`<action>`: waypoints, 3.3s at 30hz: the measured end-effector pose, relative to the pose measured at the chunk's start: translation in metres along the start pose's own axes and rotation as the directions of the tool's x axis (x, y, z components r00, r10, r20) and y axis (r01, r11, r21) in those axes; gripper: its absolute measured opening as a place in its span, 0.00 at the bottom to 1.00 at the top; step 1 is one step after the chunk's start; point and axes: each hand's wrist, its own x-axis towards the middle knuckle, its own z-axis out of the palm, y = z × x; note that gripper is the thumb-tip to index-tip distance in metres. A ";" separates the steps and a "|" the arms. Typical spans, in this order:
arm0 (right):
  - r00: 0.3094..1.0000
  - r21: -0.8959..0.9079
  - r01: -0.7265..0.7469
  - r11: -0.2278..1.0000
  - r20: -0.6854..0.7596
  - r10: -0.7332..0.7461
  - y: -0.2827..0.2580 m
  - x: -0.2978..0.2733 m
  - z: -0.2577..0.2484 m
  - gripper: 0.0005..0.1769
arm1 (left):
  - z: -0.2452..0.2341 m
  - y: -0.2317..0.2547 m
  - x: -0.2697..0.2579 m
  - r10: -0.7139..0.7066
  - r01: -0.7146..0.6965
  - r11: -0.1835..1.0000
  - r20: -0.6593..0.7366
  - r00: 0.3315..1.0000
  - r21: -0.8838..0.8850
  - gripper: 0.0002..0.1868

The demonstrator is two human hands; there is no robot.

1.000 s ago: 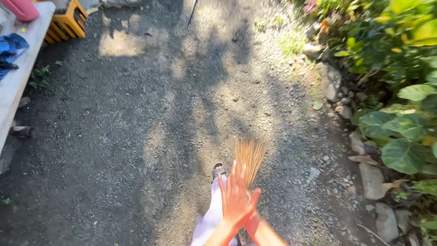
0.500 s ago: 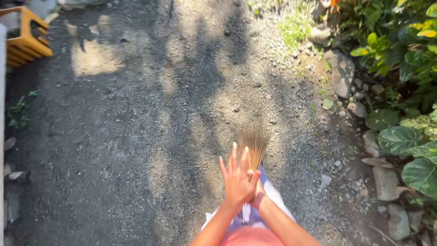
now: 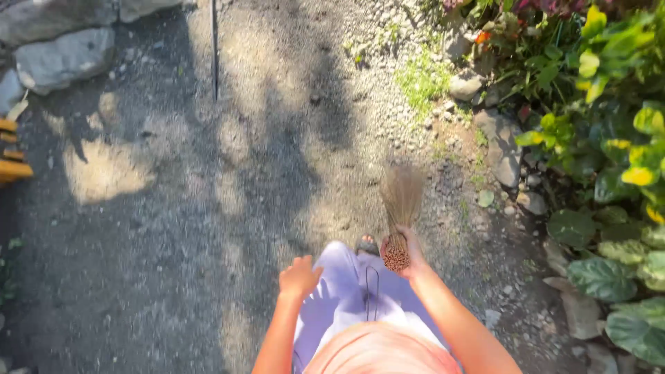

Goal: The recorder uses a broom to sweep leaves and yard debris into a dustpan and then empties the dustpan into a blue collection bin.

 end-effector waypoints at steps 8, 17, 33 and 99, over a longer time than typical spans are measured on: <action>0.984 0.186 0.153 0.971 0.061 -0.167 -0.092 0.057 0.177 0.14 | -0.113 0.020 0.153 0.049 -0.060 0.996 -0.147 0.988 -0.072 0.30; 0.958 0.071 -0.066 0.995 0.282 0.044 -0.169 0.243 0.402 0.08 | -0.293 0.055 0.370 0.136 -0.138 0.990 0.090 0.987 0.018 0.27; 0.897 0.501 0.417 0.758 -0.363 -0.253 -0.276 0.304 0.310 0.14 | -0.370 0.110 0.489 0.289 -0.327 0.933 0.231 0.929 0.148 0.22; 0.969 0.887 0.144 0.439 -0.036 -0.245 -0.711 0.458 0.716 0.12 | -0.714 0.342 0.833 0.316 -0.366 0.927 0.352 0.881 0.085 0.20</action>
